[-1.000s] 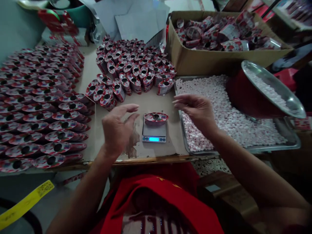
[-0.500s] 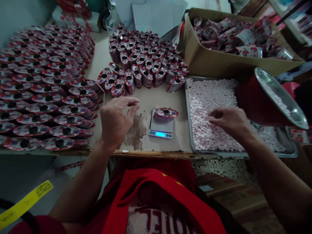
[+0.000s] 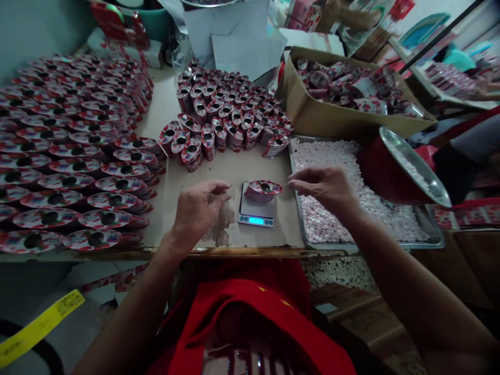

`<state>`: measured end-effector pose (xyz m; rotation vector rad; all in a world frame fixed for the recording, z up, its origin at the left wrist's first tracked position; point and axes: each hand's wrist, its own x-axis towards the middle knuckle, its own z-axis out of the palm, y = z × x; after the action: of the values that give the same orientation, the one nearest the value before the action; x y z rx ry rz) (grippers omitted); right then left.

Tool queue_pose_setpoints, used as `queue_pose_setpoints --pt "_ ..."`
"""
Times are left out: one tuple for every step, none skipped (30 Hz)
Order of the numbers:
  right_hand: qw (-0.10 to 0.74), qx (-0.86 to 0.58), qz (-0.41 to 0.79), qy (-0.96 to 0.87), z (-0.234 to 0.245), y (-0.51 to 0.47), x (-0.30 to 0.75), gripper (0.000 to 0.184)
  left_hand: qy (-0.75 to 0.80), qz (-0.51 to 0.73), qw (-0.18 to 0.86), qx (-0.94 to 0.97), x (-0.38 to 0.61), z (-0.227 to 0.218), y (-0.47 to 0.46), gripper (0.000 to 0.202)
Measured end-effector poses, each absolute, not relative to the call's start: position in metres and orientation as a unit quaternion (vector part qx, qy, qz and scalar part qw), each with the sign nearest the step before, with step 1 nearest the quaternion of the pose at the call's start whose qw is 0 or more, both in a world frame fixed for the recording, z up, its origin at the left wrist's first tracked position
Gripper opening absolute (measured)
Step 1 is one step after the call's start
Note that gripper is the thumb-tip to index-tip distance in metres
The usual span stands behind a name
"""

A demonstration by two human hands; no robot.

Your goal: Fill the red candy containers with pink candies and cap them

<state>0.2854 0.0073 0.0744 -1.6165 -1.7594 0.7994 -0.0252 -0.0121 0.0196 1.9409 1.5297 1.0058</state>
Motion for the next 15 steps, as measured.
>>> queue_pose_setpoints --pt "0.288 -0.587 0.293 -0.697 0.075 0.010 0.272 0.018 0.557 0.363 0.243 0.707 -0.025 0.019 -0.013 0.017" --pt "0.267 -0.570 0.269 -0.729 0.075 0.014 0.261 0.013 0.556 0.361 0.248 0.706 -0.024 0.020 -0.014 0.017" --pt "0.242 -0.556 0.236 -0.759 0.074 0.016 0.251 0.011 0.556 0.359 0.253 0.706 -0.023 0.020 -0.015 0.017" --pt "0.216 -0.544 0.204 -0.785 0.073 0.019 0.243 0.013 0.556 0.357 0.256 0.706 -0.022 0.021 -0.016 0.017" --pt "0.193 -0.535 0.178 -0.803 0.072 0.021 0.238 0.016 0.557 0.356 0.259 0.705 -0.022 0.022 -0.016 0.018" --pt "0.175 -0.526 0.164 -0.816 0.071 0.022 0.236 0.019 0.557 0.354 0.261 0.704 -0.020 0.022 -0.016 0.019" --pt "0.168 -0.519 0.164 -0.822 0.070 0.024 0.236 0.020 0.557 0.352 0.261 0.706 -0.018 0.023 -0.015 0.021" --pt "0.174 -0.519 0.172 -0.819 0.070 0.025 0.239 0.019 0.553 0.349 0.261 0.711 -0.016 0.024 -0.013 0.023" --pt "0.192 -0.526 0.182 -0.808 0.069 0.028 0.244 0.019 0.545 0.344 0.258 0.719 -0.012 0.024 -0.010 0.026" --pt "0.214 -0.542 0.187 -0.791 0.069 0.032 0.251 0.020 0.537 0.339 0.253 0.730 -0.007 0.024 -0.007 0.030" --pt "0.231 -0.564 0.183 -0.772 0.067 0.037 0.259 0.022 0.528 0.331 0.247 0.742 0.000 0.024 -0.003 0.036" --pt "0.237 -0.589 0.165 -0.755 0.065 0.044 0.267 0.024 0.519 0.321 0.239 0.755 0.008 0.024 0.001 0.043" --pt "0.227 -0.613 0.136 -0.745 0.062 0.053 0.275 0.026 0.512 0.311 0.230 0.767 0.017 0.024 0.005 0.052" --pt "0.195 -0.622 0.111 -0.751 0.058 0.062 0.280 0.028 0.505 0.299 0.221 0.779 0.027 0.023 0.008 0.060" --pt "0.140 -0.619 0.084 -0.768 0.053 0.072 0.284 0.031 0.497 0.283 0.214 0.792 0.038 0.022 0.010 0.067"
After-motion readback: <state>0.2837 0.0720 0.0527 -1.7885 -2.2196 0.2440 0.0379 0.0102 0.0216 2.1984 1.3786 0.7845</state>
